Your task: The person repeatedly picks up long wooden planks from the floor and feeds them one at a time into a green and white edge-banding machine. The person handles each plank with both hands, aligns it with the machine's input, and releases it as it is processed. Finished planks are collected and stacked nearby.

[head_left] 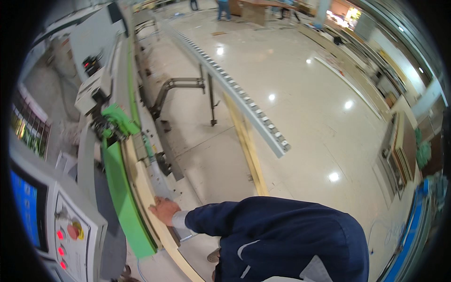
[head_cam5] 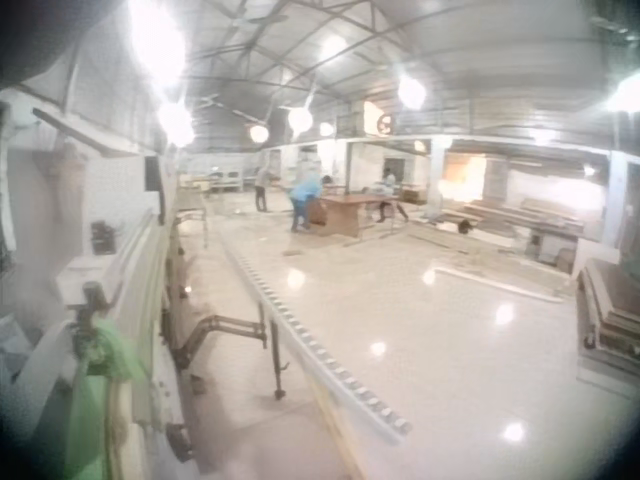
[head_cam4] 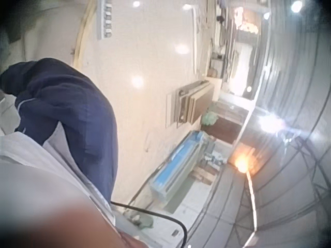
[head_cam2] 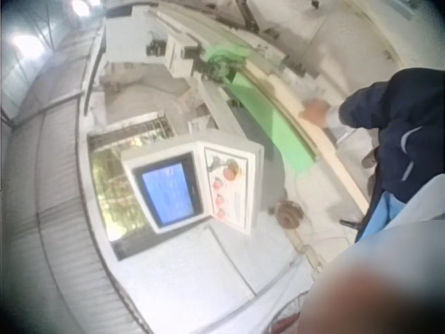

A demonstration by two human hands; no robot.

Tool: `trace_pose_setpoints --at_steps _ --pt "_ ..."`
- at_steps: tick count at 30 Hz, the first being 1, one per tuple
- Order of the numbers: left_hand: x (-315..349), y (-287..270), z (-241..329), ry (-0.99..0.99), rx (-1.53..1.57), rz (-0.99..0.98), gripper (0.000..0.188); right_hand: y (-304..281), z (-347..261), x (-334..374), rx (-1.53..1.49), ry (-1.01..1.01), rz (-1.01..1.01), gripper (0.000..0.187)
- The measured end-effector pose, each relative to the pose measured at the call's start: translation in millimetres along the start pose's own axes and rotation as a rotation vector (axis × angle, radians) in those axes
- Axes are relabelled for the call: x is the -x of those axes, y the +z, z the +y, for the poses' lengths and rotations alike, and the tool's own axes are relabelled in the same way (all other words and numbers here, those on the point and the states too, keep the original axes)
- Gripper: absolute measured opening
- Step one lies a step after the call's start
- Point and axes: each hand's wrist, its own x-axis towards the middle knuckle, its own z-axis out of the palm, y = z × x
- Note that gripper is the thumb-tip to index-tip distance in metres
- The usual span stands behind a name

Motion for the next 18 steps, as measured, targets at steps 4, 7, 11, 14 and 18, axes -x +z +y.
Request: trace_pose_setpoints --at_steps 4,7,11,14,18 --pt "1 49 -83 -0.271 -0.046 -0.038 0.042 -1 0 2 -0.045 0.021 -0.023 0.066" --pt "13 82 -143 -0.438 -0.037 -0.043 0.047 -5 -3 4 -0.015 0.043 -0.045 0.066" --pt "37 109 -195 -0.507 0.0 0.002 0.054 -7 -8 6 0.036 0.01 0.011 0.067" --pt "35 105 -198 -0.468 0.016 0.073 0.06 -6 -9 6 0.107 -0.003 0.019 0.064" --pt "10 77 -161 -0.49 0.027 0.179 0.053 -5 -10 3 0.132 0.006 0.028 0.068"
